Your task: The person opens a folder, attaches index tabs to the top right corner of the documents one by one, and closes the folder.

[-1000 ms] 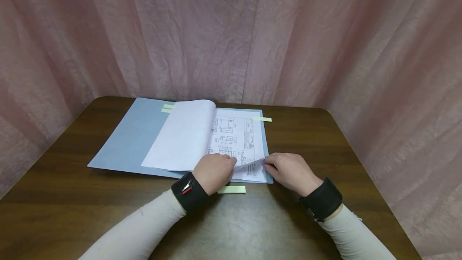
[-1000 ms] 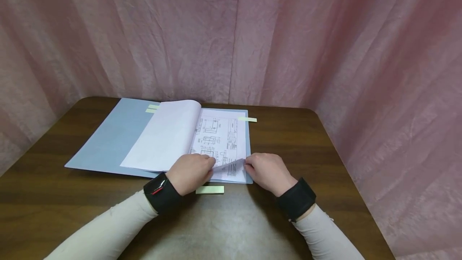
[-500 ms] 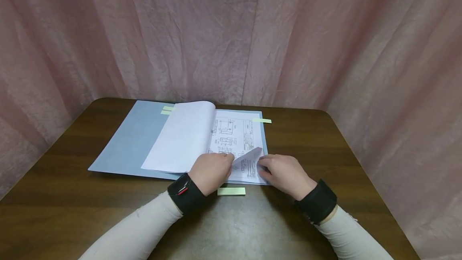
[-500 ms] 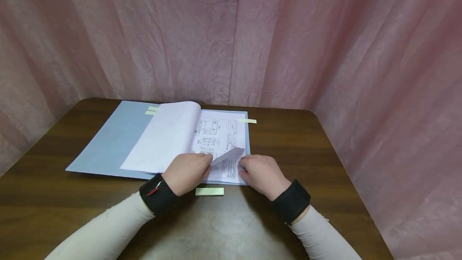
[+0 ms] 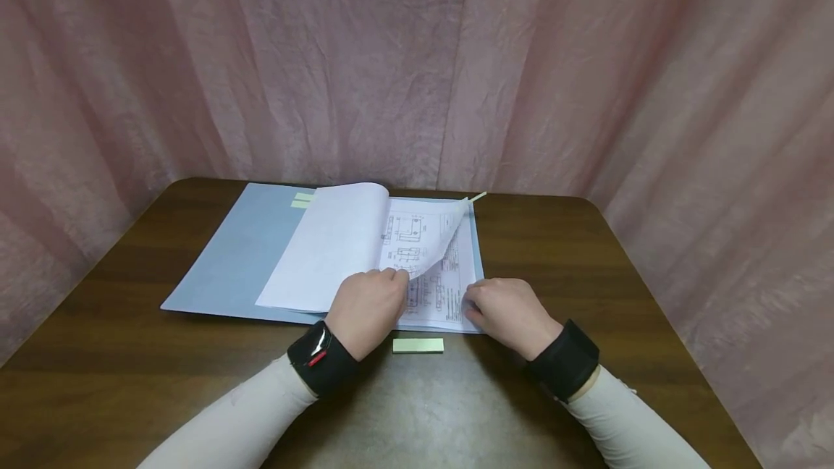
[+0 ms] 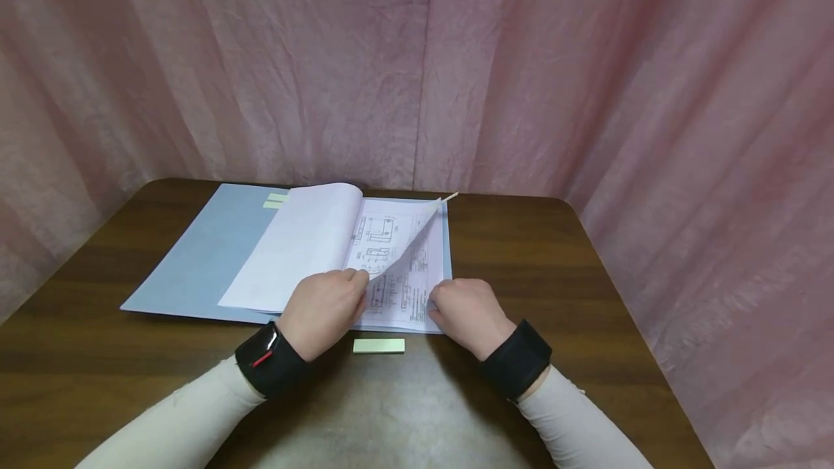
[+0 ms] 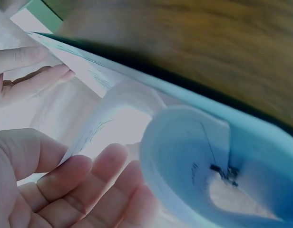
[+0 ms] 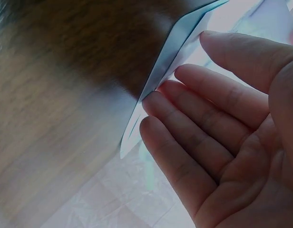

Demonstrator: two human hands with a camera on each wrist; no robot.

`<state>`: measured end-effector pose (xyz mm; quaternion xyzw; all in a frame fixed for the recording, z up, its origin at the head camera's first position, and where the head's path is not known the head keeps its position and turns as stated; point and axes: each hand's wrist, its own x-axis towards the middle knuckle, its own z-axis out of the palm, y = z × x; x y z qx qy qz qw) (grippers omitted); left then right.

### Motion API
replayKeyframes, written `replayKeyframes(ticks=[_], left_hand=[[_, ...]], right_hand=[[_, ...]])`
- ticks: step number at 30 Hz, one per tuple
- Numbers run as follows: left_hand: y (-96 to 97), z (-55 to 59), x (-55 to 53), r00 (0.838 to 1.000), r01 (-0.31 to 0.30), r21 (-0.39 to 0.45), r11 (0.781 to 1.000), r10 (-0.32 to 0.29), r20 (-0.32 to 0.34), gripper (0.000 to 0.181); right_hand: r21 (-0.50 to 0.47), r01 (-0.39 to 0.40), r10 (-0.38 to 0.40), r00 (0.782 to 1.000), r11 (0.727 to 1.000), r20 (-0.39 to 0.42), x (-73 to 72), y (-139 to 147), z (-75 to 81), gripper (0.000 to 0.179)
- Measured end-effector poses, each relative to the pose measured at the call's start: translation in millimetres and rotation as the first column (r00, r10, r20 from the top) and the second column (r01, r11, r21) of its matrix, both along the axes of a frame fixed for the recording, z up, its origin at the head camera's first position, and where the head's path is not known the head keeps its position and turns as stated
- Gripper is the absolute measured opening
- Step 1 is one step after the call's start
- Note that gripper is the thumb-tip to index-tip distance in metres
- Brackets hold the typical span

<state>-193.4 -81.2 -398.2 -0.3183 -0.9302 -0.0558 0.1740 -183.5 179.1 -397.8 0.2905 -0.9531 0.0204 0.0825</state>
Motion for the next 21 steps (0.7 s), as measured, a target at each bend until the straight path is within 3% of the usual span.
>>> replayKeyframes(ticks=[9,21], left_hand=[[-17.6,1.8,3.3,0.993,-0.028,-0.013,1.000,0.026,-0.112,0.025],[-33.2,-1.2,0.0,0.987,-0.081,-0.030,0.996,0.076,-0.142,0.021]], right_hand=[[0.011,0.010,-0.010,0.999,1.000,0.034,-2.1,-2.8,-0.2,0.013],[0.027,0.031,-0.032,0.999,0.999,0.034,1.1,2.4,1.1,0.015]])
